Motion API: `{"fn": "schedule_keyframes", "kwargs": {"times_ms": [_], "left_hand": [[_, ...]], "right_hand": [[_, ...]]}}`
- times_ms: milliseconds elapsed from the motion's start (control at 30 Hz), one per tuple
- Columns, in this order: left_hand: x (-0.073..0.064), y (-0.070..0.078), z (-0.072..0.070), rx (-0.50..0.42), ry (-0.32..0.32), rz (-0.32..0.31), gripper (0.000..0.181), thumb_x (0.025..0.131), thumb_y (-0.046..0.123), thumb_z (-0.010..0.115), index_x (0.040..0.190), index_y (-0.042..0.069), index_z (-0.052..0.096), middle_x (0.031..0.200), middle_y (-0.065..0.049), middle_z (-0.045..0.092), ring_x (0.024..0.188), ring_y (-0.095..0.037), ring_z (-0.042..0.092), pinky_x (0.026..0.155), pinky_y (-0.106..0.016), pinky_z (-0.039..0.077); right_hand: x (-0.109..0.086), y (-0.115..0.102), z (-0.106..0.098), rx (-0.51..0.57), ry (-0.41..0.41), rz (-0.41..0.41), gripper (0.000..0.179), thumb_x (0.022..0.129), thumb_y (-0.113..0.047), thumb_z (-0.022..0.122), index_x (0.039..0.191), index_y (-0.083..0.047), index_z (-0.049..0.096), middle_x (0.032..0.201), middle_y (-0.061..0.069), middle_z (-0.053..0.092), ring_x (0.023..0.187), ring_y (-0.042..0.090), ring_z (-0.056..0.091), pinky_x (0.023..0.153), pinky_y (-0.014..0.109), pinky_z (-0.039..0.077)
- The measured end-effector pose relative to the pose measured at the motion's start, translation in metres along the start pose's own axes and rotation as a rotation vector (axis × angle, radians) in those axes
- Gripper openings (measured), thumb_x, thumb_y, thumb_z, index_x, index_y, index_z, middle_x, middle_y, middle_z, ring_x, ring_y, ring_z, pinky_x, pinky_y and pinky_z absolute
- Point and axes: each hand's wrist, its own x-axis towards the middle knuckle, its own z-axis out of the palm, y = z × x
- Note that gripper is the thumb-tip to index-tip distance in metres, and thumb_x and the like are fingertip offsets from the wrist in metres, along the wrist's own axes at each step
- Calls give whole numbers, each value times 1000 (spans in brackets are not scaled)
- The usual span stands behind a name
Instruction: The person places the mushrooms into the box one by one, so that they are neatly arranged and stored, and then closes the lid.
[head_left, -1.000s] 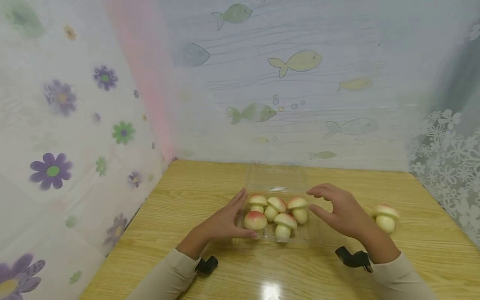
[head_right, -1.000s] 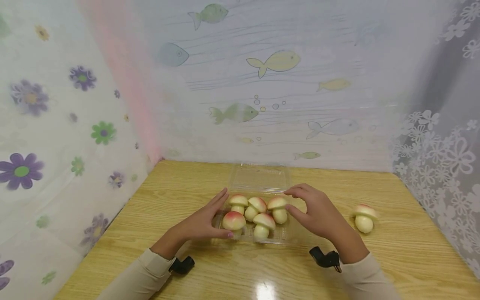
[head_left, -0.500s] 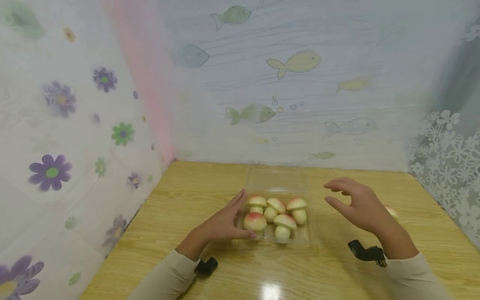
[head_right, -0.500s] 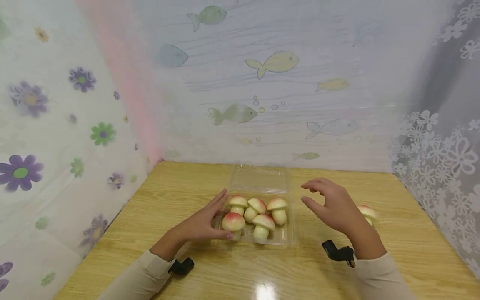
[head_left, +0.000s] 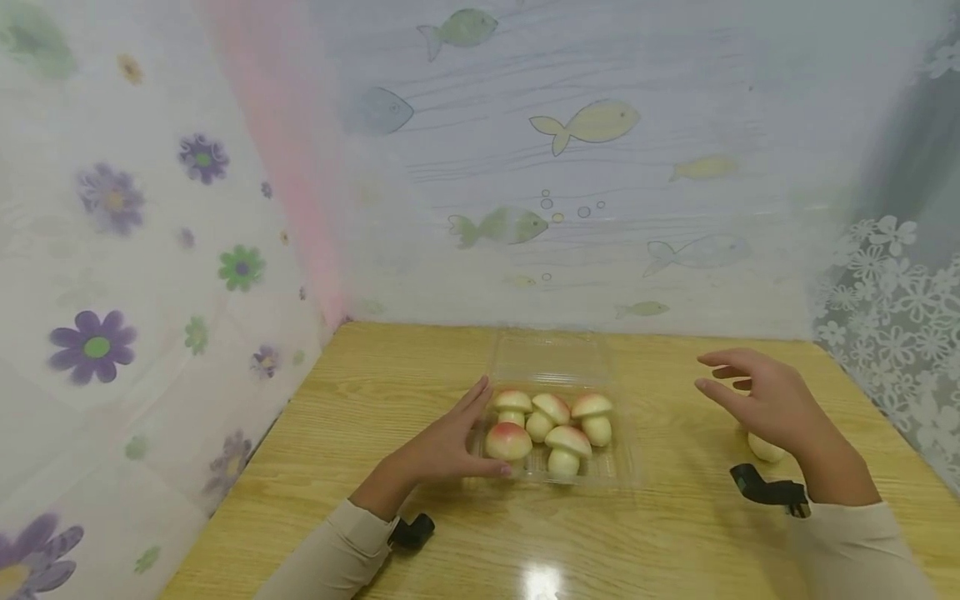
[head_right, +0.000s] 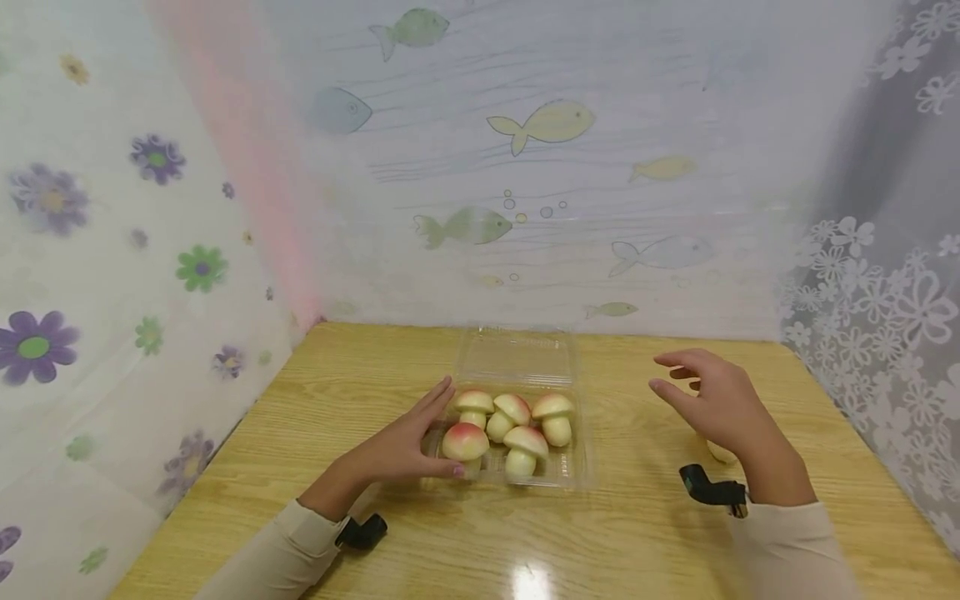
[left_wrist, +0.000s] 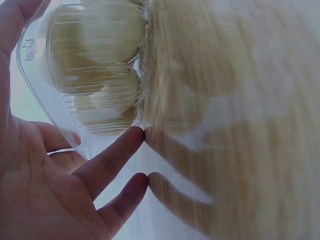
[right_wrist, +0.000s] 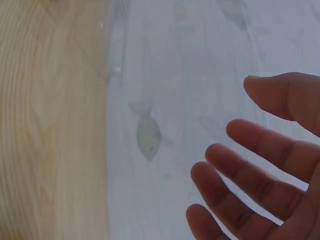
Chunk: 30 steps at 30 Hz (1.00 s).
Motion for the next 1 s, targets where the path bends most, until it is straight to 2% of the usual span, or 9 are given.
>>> {"fn": "schedule_keyframes", "kwargs": {"times_ms": [167, 333, 400, 500, 633, 733, 833, 900, 1000], "left_hand": [[-2, 2, -1, -11, 5, -2, 125, 77, 70, 81, 164, 42, -5, 170, 23, -13, 161, -20, 11, 123, -57, 29], [-1, 1, 0, -10, 6, 3, 124, 78, 70, 80, 164, 42, -5, 169, 24, -13, 156, -21, 29, 122, -55, 32], [-1, 0, 0, -9, 4, 5, 124, 78, 70, 80, 164, 42, -5, 169, 24, -14, 157, -21, 28, 122, -55, 32], [-1, 0, 1, -4, 0, 6, 124, 78, 70, 80, 164, 42, -5, 169, 24, -14, 160, -20, 17, 122, -56, 31], [-1, 0, 1, -8, 0, 7, 124, 78, 70, 80, 163, 43, -5, 170, 24, -14, 161, -20, 12, 122, -56, 31], [-1, 0, 0, -9, 6, 10, 124, 78, 70, 80, 164, 42, -5, 171, 22, -12, 160, -20, 12, 122, -56, 31], [-1, 1, 0, -9, 5, 9, 123, 78, 70, 80, 164, 42, -5, 172, 19, -12, 160, -21, 13, 122, -57, 31], [-2, 1, 0, -7, 2, 5, 123, 78, 70, 79, 164, 42, -5, 172, 20, -12, 160, -21, 13, 122, -57, 31], [-2, 2, -1, -2, -2, -1, 124, 78, 71, 79, 164, 43, -6, 170, 23, -14, 160, -20, 13, 123, -57, 30]], "right_hand": [[-2, 15, -12, -17, -83, 144, 58, 103, -46, 62, 145, -6, 59, 141, 30, 59, 118, 51, 62, 82, 62, 55], [-7, 34, -24, -26, -142, 272, 71, 104, -57, 54, 149, -2, 53, 143, 35, 53, 123, 54, 56, 78, 58, 53], [-10, 42, -28, -28, -163, 321, 75, 104, -59, 51, 149, 2, 50, 146, 37, 48, 122, 56, 54, 77, 57, 53], [-15, 52, -35, -37, -200, 399, 82, 105, -61, 46, 149, 9, 46, 146, 41, 43, 120, 61, 50, 77, 58, 51], [-17, 63, -40, -65, -263, 462, 88, 105, -62, 42, 146, 17, 43, 142, 47, 44, 114, 64, 50, 76, 58, 51], [-17, 70, -40, -75, -328, 480, 93, 106, -64, 39, 145, 21, 41, 138, 48, 46, 97, 53, 64, 71, 52, 54], [-17, 76, -38, -35, -397, 512, 100, 105, -67, 33, 147, 24, 33, 142, 51, 39, 86, 39, 68, 69, 46, 56], [-18, 79, -35, 9, -432, 538, 103, 105, -68, 31, 148, 26, 27, 145, 52, 32, 90, 41, 68, 71, 45, 59], [-18, 81, -29, 83, -472, 581, 108, 103, -71, 33, 150, 26, 21, 149, 53, 20, 111, 58, 57, 80, 48, 60]]}}
